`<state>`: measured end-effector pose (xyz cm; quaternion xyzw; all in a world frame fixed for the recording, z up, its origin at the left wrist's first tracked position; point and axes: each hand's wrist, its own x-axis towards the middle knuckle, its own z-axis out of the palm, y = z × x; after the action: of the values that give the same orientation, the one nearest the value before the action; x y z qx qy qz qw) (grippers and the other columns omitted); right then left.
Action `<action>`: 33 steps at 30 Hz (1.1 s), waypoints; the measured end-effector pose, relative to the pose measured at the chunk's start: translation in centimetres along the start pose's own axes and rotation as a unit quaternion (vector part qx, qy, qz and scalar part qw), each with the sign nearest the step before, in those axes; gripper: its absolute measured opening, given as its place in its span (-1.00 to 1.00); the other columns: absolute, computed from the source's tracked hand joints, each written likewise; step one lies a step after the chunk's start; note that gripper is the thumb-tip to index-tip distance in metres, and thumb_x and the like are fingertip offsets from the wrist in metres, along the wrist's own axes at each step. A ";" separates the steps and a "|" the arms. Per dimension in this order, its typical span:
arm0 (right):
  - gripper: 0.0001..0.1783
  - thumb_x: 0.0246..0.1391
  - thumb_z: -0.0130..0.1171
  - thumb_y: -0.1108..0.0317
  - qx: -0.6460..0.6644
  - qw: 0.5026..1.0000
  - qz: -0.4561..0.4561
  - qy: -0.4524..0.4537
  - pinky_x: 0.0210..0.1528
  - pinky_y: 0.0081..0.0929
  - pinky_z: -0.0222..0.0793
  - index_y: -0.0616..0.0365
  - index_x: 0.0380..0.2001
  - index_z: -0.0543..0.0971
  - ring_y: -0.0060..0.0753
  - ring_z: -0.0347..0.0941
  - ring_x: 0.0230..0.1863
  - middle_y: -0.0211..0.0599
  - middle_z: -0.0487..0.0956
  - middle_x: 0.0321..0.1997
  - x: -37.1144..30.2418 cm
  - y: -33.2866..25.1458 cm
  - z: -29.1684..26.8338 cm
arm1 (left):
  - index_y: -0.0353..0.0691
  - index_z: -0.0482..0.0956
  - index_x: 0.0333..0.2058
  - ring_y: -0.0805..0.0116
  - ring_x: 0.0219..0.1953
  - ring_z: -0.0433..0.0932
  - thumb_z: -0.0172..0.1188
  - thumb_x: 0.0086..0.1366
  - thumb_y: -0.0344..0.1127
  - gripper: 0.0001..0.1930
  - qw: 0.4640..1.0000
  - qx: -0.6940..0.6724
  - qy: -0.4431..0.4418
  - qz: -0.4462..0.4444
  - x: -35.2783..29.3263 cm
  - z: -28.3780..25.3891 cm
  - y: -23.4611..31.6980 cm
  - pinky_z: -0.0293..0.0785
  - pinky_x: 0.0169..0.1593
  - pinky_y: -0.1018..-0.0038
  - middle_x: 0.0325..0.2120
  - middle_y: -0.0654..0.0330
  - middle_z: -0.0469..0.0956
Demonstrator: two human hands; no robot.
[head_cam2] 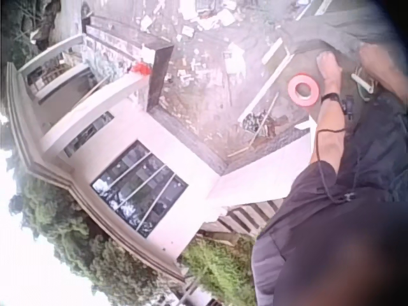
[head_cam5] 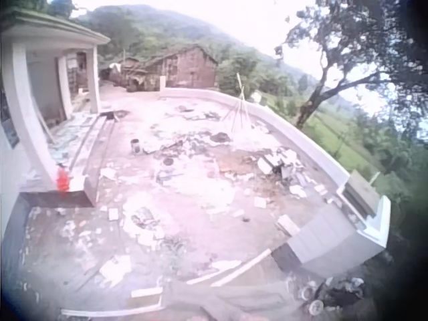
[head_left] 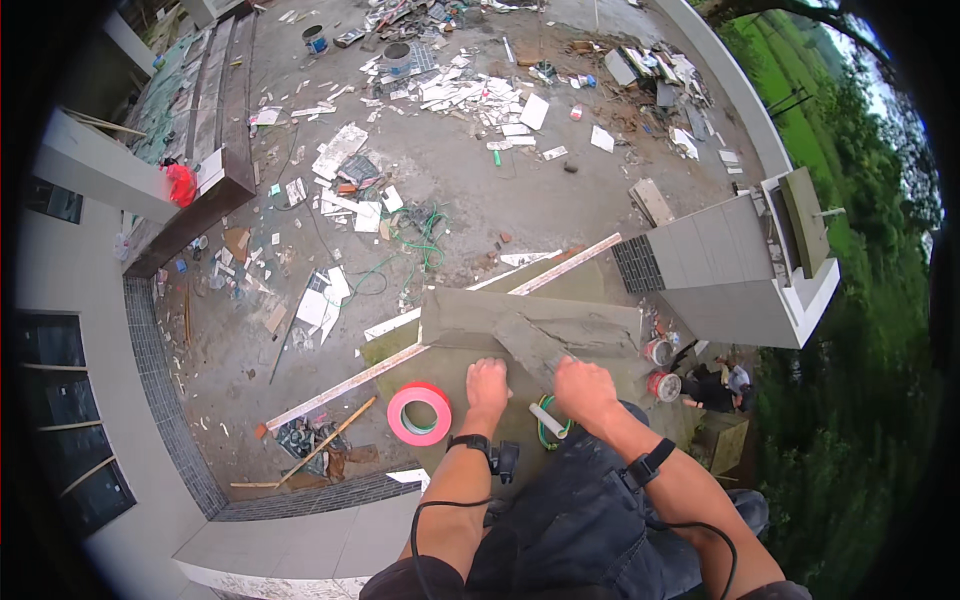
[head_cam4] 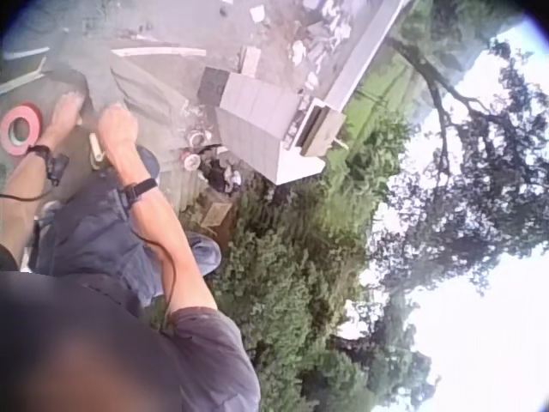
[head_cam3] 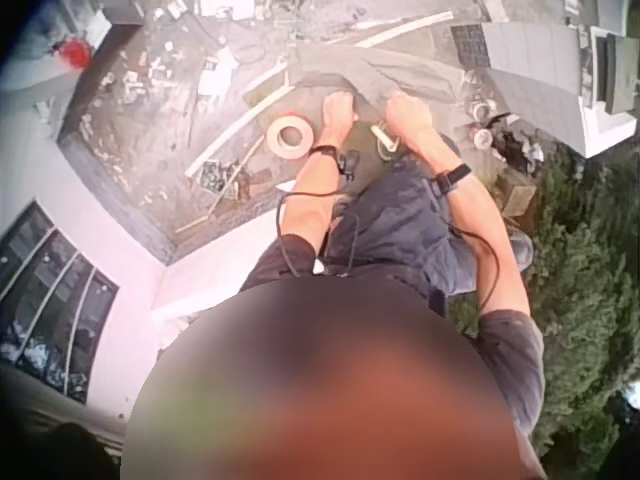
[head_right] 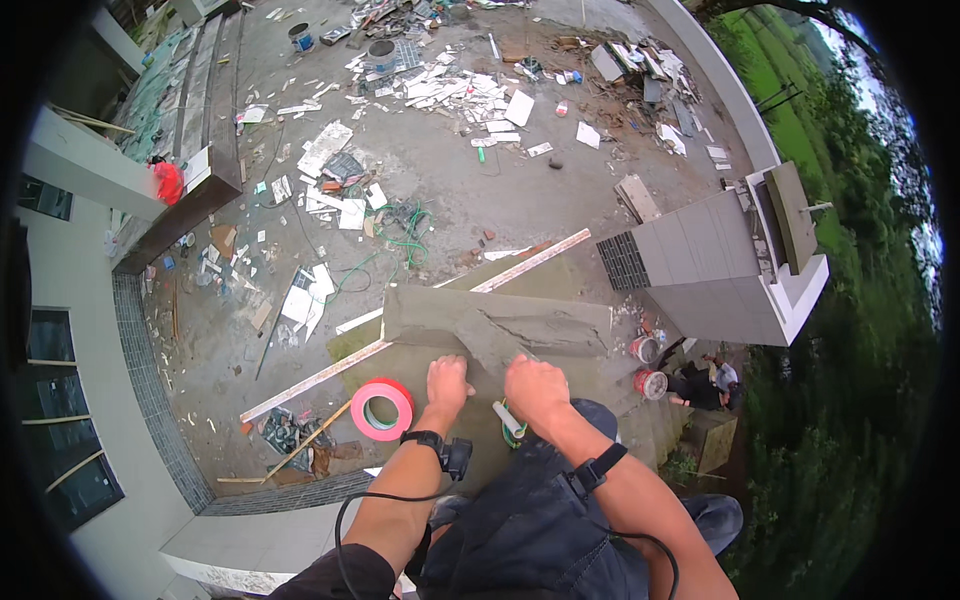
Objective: Applying mortar to tiles and laying them on a stone structure.
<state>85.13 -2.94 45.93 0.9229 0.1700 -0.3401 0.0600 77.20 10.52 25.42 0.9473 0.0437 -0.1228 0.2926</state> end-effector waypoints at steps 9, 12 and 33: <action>-0.69 0.20 0.11 0.28 0.190 0.974 0.112 0.060 -0.08 0.00 0.62 0.39 -0.25 0.60 0.24 0.70 -0.21 0.24 0.70 -0.31 -3.1 6.3 5.0 | -0.21 0.66 -0.34 0.09 -0.06 0.62 0.65 -0.25 -0.27 -0.55 0.999 0.022 -0.043 -0.022 0.9 -0.1 -0.7 0.47 0.04 0.19 -0.25 0.08 0.68; -0.61 0.25 0.11 0.19 0.338 0.924 0.178 0.030 -0.16 0.00 0.61 0.43 -0.27 0.60 0.21 0.70 -0.30 0.26 0.68 -0.33 -4.7 8.3 4.7 | -0.22 0.66 -0.35 0.06 -0.06 0.62 0.65 -0.26 -0.28 -0.55 0.999 0.024 -0.039 -0.027 0.8 -0.2 -1.0 0.48 0.03 0.17 -0.25 0.05 0.68; -0.80 0.27 0.05 0.34 0.071 0.983 0.112 0.127 -0.45 -0.22 0.60 0.22 -0.40 0.52 -0.16 0.69 -0.43 -0.05 0.66 -0.45 -3.7 8.2 6.4 | -0.29 0.57 -0.46 -0.11 -0.17 0.62 0.67 -0.34 -0.32 -0.53 1.000 0.006 0.001 0.010 0.8 -0.5 -0.9 0.50 -0.09 0.05 -0.34 -0.05 0.64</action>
<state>81.49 -13.06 43.45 0.9738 0.0474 -0.2222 0.0095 77.90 11.56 25.10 0.9495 0.0338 -0.1190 0.2884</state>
